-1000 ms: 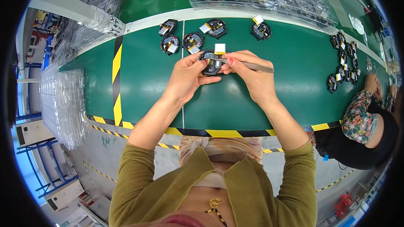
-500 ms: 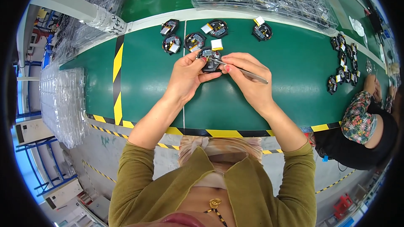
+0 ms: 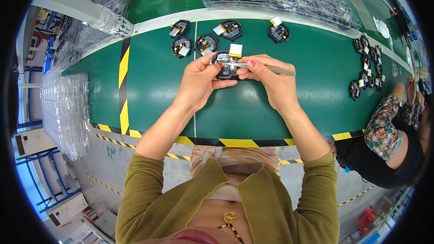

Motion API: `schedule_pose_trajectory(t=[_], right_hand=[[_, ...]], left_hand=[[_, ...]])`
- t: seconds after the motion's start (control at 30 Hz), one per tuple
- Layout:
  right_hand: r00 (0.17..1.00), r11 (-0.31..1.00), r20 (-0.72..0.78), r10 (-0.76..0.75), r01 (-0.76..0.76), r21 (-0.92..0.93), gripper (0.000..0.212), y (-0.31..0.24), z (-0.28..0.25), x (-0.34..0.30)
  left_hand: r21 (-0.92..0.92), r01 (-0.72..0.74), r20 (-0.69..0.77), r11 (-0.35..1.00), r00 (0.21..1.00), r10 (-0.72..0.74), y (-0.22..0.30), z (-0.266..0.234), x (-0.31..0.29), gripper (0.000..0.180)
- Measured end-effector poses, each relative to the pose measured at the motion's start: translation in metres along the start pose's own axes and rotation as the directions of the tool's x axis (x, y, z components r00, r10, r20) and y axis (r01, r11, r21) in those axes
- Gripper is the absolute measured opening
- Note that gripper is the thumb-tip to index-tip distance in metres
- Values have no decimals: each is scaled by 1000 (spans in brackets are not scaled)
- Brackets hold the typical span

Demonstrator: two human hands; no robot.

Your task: Assembling small electronic components onto circuit boards using tweezers at a factory workbench.

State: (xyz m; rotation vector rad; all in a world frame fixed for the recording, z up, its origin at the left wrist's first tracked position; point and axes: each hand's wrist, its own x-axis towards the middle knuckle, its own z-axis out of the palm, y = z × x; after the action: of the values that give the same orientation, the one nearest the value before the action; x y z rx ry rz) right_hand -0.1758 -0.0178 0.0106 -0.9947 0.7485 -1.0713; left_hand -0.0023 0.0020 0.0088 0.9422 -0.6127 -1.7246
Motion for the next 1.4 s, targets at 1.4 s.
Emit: schedule_pose_trajectory(t=[1.4], right_hand=[[977,975,-175,124,-87,204,22,2,7,-5]], left_hand=[[37,-91,-24,995,995,92,-6,6,-1,24]])
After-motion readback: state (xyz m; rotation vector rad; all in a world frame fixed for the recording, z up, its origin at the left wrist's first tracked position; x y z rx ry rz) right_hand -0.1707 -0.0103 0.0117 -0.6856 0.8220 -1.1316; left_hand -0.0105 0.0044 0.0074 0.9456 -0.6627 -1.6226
